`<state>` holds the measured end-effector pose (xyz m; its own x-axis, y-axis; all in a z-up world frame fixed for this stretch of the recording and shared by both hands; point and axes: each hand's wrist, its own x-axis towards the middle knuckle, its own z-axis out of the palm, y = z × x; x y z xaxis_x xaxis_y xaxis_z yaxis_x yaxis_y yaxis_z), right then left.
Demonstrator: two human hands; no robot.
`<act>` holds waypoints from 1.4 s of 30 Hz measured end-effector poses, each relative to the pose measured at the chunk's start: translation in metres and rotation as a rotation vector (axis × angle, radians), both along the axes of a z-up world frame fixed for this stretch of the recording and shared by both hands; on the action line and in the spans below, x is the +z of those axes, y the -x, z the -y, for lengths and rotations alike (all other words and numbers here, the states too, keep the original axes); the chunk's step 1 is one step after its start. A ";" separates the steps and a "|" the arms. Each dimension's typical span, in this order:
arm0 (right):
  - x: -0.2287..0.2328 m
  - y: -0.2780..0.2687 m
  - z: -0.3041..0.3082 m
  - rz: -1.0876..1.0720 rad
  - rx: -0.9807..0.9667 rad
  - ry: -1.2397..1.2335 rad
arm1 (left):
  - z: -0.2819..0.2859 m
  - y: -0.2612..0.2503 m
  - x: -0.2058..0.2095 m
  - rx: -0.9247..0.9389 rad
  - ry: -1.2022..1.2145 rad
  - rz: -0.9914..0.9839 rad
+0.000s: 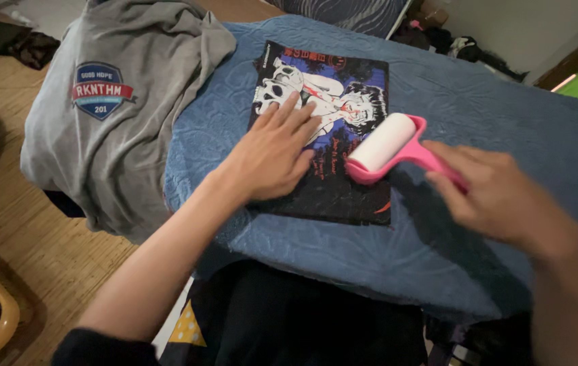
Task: The person uses a pink lint roller to clean a black t-shirt laid out on a blue bedsheet. They roll the tool over the fabric, fold the shirt to access different areas, and flip it over to clean the graphic side as well.
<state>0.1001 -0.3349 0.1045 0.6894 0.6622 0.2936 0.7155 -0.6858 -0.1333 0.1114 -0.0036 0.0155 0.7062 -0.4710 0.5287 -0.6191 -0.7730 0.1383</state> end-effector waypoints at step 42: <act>-0.021 -0.114 -0.113 -0.159 0.450 -0.050 | -0.003 0.065 -0.024 0.600 0.184 -0.235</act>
<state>0.2137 -0.2218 0.0831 0.3767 0.8928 0.2469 0.9078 -0.3027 -0.2903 0.0459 -0.0011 -0.0082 0.9239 0.1222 0.3626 -0.0266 -0.9248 0.3796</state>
